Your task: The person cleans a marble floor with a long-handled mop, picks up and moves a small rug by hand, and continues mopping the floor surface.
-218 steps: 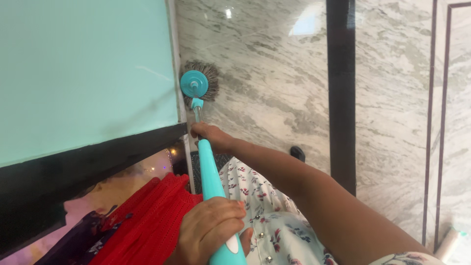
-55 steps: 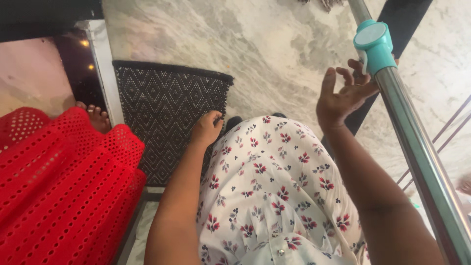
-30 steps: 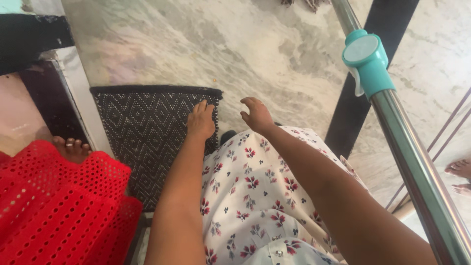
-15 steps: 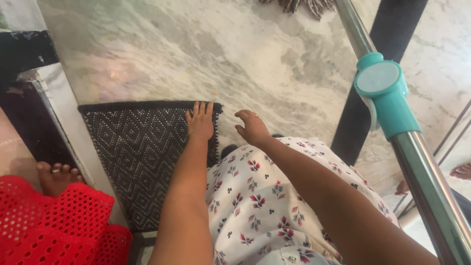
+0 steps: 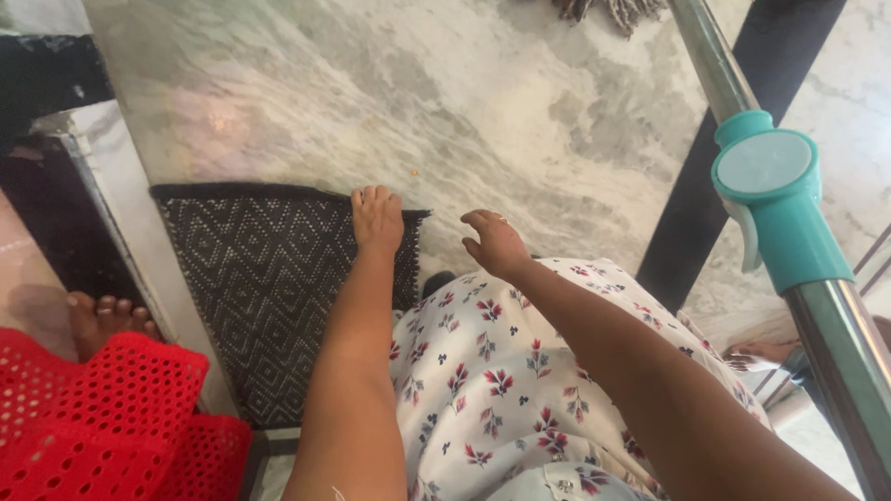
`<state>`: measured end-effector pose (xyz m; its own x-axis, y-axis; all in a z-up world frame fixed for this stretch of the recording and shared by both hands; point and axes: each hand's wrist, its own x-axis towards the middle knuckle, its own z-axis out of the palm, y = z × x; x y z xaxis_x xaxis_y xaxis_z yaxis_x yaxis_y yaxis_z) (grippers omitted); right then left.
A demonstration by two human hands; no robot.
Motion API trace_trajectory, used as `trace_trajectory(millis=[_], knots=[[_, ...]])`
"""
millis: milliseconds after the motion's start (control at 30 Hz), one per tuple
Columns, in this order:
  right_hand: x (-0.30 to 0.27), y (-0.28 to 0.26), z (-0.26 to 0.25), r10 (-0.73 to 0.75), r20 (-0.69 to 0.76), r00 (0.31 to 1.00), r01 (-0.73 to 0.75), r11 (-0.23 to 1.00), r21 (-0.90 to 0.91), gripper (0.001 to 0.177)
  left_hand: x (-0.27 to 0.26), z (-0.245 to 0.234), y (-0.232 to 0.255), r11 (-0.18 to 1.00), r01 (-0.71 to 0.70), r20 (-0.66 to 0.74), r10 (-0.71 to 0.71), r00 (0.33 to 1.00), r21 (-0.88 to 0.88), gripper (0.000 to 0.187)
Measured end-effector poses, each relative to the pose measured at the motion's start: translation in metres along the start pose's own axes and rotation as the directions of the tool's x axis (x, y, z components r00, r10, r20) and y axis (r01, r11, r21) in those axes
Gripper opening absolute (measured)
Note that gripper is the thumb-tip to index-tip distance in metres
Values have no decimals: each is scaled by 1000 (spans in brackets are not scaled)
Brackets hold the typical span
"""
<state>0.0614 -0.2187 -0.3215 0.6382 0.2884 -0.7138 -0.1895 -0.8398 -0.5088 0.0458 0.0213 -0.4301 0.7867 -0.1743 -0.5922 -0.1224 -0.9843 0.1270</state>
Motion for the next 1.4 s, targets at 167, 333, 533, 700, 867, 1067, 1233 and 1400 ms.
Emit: trace_trajectory(millis=[167,333,533,700,867,1067,1233,1400], knots=[[-29,-12,-8,-10,17,1000,10,999,32,41,-43,-10,-6,991,-15,-115,-1,993,-136,20],[-64,-23,-24,-24,19,1000,23,998,63,41,-108,-51,-6,980,-42,-185,5,983,-194,10],[-115,-19,-62,59,-10,998,-58,995,75,42,-178,-121,3,959,-27,-219,-37,975,-282,9],[-155,-49,-86,11,-2,1000,-11,999,38,54,-229,-194,28,946,-69,-220,-3,976,-318,8],[-192,-126,-109,-191,28,981,184,970,161,72,-273,-280,57,898,-163,-227,73,971,-408,18],[-229,-196,-131,-200,101,975,167,948,270,76,-306,-355,75,874,-288,-357,144,923,-392,26],[-250,-210,-156,-385,14,923,362,878,315,61,-327,-400,80,877,-314,-356,180,917,-364,19],[-270,-229,-186,-505,109,856,508,861,4,38,-349,-435,94,869,-337,-377,193,906,-363,20]])
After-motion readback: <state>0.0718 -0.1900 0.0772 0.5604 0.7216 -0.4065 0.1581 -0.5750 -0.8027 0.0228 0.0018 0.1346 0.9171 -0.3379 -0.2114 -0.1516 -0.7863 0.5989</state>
